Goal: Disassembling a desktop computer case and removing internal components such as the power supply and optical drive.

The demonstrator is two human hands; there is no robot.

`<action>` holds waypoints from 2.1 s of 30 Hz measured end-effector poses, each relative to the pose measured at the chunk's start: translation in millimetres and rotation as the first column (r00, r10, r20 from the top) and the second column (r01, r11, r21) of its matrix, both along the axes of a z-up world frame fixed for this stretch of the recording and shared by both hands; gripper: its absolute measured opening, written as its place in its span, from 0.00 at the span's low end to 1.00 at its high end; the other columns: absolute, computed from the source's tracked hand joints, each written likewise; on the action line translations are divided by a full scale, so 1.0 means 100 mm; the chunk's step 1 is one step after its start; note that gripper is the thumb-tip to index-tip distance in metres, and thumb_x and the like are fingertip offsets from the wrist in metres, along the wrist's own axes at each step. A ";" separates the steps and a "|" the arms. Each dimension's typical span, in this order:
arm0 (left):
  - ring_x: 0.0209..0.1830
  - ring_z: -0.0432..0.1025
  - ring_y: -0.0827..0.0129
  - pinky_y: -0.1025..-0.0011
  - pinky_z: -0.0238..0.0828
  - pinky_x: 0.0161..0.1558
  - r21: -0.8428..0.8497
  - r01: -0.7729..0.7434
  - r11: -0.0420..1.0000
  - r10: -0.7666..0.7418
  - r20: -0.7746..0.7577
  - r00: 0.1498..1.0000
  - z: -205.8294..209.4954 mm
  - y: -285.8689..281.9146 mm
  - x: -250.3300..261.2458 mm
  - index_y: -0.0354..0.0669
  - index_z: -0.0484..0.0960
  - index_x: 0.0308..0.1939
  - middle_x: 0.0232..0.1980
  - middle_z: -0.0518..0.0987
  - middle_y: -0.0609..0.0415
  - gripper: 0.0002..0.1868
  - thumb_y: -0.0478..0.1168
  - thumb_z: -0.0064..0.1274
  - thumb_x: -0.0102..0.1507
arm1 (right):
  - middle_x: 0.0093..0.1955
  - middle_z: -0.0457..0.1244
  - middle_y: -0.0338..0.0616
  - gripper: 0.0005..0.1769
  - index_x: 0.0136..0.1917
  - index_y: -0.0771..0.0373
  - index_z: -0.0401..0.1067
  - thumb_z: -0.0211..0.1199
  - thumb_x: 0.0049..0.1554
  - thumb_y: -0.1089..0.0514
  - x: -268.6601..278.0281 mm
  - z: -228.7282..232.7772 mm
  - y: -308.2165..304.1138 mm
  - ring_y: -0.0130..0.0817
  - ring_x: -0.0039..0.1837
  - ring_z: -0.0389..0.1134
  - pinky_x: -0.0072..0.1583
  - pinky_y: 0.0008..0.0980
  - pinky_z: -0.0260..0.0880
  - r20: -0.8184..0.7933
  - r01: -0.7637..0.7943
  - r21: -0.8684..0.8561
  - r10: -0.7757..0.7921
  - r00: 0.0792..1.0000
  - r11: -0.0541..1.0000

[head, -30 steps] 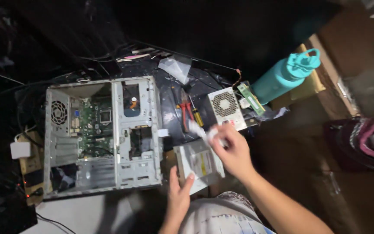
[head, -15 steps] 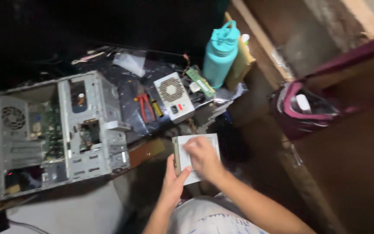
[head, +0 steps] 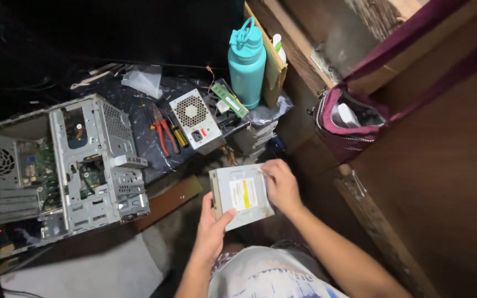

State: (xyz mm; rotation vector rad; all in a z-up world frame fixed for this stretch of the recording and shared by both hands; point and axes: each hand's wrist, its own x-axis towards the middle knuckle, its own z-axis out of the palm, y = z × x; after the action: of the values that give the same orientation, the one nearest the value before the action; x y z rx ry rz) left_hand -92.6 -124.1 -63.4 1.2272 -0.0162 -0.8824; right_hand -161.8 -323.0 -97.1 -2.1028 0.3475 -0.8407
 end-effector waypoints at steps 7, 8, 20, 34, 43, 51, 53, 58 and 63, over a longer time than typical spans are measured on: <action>0.58 0.74 0.64 0.64 0.70 0.59 -0.005 -0.013 1.000 0.012 -0.056 0.998 0.04 -0.01 0.08 0.41 0.61 0.69 0.60 0.78 0.45 0.34 0.27 0.54 0.60 | 0.49 0.66 0.52 0.11 0.50 0.65 0.72 0.65 0.52 0.70 0.02 0.26 0.06 0.52 0.54 0.70 0.56 0.41 0.71 -0.047 0.057 0.088 -0.053 0.998 0.995; 0.58 0.74 0.63 0.63 0.71 0.58 0.009 -0.022 1.000 0.022 -0.076 0.997 0.06 0.00 0.09 0.41 0.61 0.69 0.59 0.78 0.45 0.34 0.27 0.53 0.59 | 0.49 0.66 0.52 0.12 0.50 0.66 0.70 0.66 0.52 0.68 0.02 0.28 0.05 0.53 0.54 0.69 0.57 0.42 0.69 -0.009 -0.004 0.065 0.005 1.000 0.998; 0.50 0.78 0.59 0.59 0.79 0.47 0.019 -0.137 0.990 0.139 -0.113 0.984 -0.18 0.09 0.13 0.45 0.58 0.71 0.56 0.79 0.43 0.31 0.35 0.50 0.65 | 0.49 0.65 0.50 0.17 0.49 0.63 0.70 0.66 0.46 0.74 -0.41 0.47 0.47 0.52 0.55 0.66 0.54 0.41 0.68 -0.111 -0.261 0.107 0.272 0.956 0.959; 0.53 0.77 0.65 0.61 0.79 0.46 0.041 -0.067 0.997 0.070 -0.075 0.995 -0.23 -0.03 0.08 0.47 0.60 0.73 0.59 0.78 0.49 0.28 0.43 0.46 0.69 | 0.50 0.65 0.55 0.21 0.54 0.65 0.70 0.60 0.46 0.74 0.13 0.31 0.33 0.56 0.53 0.68 0.55 0.45 0.70 -0.098 -0.106 0.063 0.112 0.989 0.992; 0.57 0.75 0.64 0.63 0.76 0.51 -0.040 -0.206 0.978 0.197 -0.160 0.967 -0.23 0.07 0.11 0.46 0.63 0.71 0.60 0.77 0.51 0.25 0.43 0.44 0.70 | 0.57 0.64 0.52 0.25 0.58 0.64 0.73 0.61 0.46 0.73 -0.13 0.79 0.58 0.54 0.58 0.67 0.58 0.44 0.70 -0.071 -0.492 -0.069 0.488 0.870 0.868; 0.57 0.75 0.65 0.65 0.74 0.52 -0.026 -0.257 0.966 0.239 -0.288 0.927 -0.14 0.09 0.12 0.44 0.66 0.67 0.59 0.79 0.52 0.22 0.43 0.47 0.69 | 0.54 0.66 0.50 0.23 0.56 0.65 0.73 0.64 0.45 0.73 -0.11 0.77 0.69 0.55 0.55 0.66 0.56 0.44 0.69 -0.127 -0.418 -0.034 0.411 0.903 0.908; 0.56 0.76 0.63 0.63 0.75 0.54 -0.029 -0.294 0.955 0.280 -0.230 0.932 -0.21 0.13 0.13 0.48 0.67 0.65 0.58 0.81 0.50 0.23 0.39 0.50 0.66 | 0.54 0.65 0.49 0.23 0.57 0.62 0.73 0.61 0.48 0.73 -0.27 0.72 0.66 0.50 0.57 0.68 0.58 0.41 0.71 -0.091 -0.601 -0.030 0.597 0.797 0.799; 0.51 0.79 0.58 0.61 0.75 0.52 0.302 -0.160 0.940 0.004 0.458 0.889 -0.03 0.13 0.11 0.45 0.69 0.63 0.52 0.83 0.46 0.30 0.37 0.60 0.58 | 0.51 0.65 0.50 0.19 0.54 0.63 0.71 0.59 0.49 0.72 -0.02 0.56 0.33 0.50 0.53 0.70 0.54 0.40 0.71 -0.135 -0.166 0.162 0.188 0.973 0.973; 0.47 0.78 0.43 0.52 0.75 0.45 0.712 -0.188 0.677 -0.375 0.553 0.744 0.40 -0.06 0.06 0.50 0.74 0.61 0.46 0.84 0.40 0.31 0.41 0.64 0.54 | 0.50 0.64 0.48 0.18 0.51 0.60 0.70 0.63 0.46 0.69 0.24 0.94 0.32 0.50 0.52 0.67 0.54 0.44 0.67 -0.022 -0.334 -0.037 0.334 0.942 0.942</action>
State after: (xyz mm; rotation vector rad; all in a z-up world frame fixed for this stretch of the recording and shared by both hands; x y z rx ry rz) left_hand -86.9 -129.9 -23.1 2.3140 -0.3465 -0.4743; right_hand -137.3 -291.1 -2.6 -2.1256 -0.0226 -0.6338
